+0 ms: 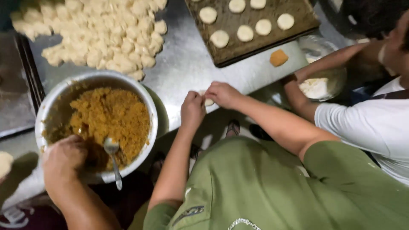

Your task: Filling and sealing dough balls with a mixture and placing them on a baking tray

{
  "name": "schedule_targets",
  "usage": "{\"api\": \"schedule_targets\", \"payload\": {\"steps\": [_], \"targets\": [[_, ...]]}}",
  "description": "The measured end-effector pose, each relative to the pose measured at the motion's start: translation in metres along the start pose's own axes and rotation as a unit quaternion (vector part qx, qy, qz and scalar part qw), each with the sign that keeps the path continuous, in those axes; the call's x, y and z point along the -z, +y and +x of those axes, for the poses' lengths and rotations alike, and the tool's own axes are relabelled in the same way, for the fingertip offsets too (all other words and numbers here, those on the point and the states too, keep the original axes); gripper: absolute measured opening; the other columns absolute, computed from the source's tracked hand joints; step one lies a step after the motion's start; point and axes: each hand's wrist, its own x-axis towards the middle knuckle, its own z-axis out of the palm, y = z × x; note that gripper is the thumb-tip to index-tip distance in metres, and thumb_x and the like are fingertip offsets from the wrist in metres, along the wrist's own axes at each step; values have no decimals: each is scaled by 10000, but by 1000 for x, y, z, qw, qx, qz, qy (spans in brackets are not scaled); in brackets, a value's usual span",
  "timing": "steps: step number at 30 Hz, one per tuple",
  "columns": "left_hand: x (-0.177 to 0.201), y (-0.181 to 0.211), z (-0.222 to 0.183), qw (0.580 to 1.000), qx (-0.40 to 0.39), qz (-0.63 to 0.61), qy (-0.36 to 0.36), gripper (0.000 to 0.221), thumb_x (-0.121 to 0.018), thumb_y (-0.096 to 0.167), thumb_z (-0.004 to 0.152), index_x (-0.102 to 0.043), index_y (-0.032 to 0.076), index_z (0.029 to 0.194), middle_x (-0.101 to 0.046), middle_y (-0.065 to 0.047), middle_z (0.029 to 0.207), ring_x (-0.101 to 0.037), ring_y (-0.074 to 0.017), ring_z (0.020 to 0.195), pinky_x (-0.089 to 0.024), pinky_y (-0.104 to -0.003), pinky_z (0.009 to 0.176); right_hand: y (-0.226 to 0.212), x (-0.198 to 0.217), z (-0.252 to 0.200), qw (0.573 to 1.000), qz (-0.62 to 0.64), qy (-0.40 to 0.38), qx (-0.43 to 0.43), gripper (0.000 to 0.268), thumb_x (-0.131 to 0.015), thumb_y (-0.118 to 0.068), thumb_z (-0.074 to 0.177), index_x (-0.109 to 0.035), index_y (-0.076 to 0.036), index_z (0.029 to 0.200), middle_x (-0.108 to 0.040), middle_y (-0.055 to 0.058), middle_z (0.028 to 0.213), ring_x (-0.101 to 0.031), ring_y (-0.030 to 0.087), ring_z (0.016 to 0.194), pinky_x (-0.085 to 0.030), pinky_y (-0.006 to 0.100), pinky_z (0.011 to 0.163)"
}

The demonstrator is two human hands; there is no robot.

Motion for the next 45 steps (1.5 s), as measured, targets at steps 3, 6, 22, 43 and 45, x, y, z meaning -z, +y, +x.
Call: {"api": "schedule_targets", "payload": {"steps": [3, 6, 22, 43, 45], "targets": [[21, 19, 0, 999, -8, 37, -20, 200, -631, 233, 968, -755, 89, 1031, -601, -96, 955, -660, -362, 880, -573, -423, 689, 23, -19, 0, 997, -71, -12, 15, 192, -651, -322, 978, -724, -185, 1092, -687, 75, 1042, -701, 366, 985, -585, 493, 854], [43, 24, -11, 1000, -23, -7, 11, 246, -642, 265, 981, -724, 109, 1153, -568, -87, 1038, -647, -368, 953, -582, -426, 719, 2, -12, -16, 997, -80, 6, 16, 161, -638, -269, 984, -732, -215, 1103, -646, 61, 1062, -677, 350, 1031, -576, 464, 849], [72, 49, -29, 991, 29, -120, 48, 321, -748, 93, 969, -694, -38, 1257, -558, -163, 1106, -661, -321, 931, -596, -383, 725, -28, 26, -15, 989, 46, 139, 28, 300, -769, -370, 826, -612, -186, 1004, -691, 104, 1057, -665, 367, 1069, -529, 510, 846], [35, 26, 194, 937, 30, 303, 168, 413, -812, 251, 818, -722, 92, 1188, -611, -142, 1039, -571, -387, 992, -443, -512, 854, 191, 258, 45, 935, -31, 316, 160, 60, -787, -89, 989, -769, -32, 989, -746, 120, 1045, -693, 365, 1030, -518, 465, 979], [33, 4, 236, 911, 26, 363, 194, 437, -823, 256, 791, -715, 110, 1188, -611, -120, 1057, -553, -375, 1026, -425, -502, 868, 172, 257, 54, 932, 19, 303, 197, 81, -753, -73, 985, -763, 7, 988, -737, 156, 1035, -677, 397, 1028, -519, 490, 980]]}}
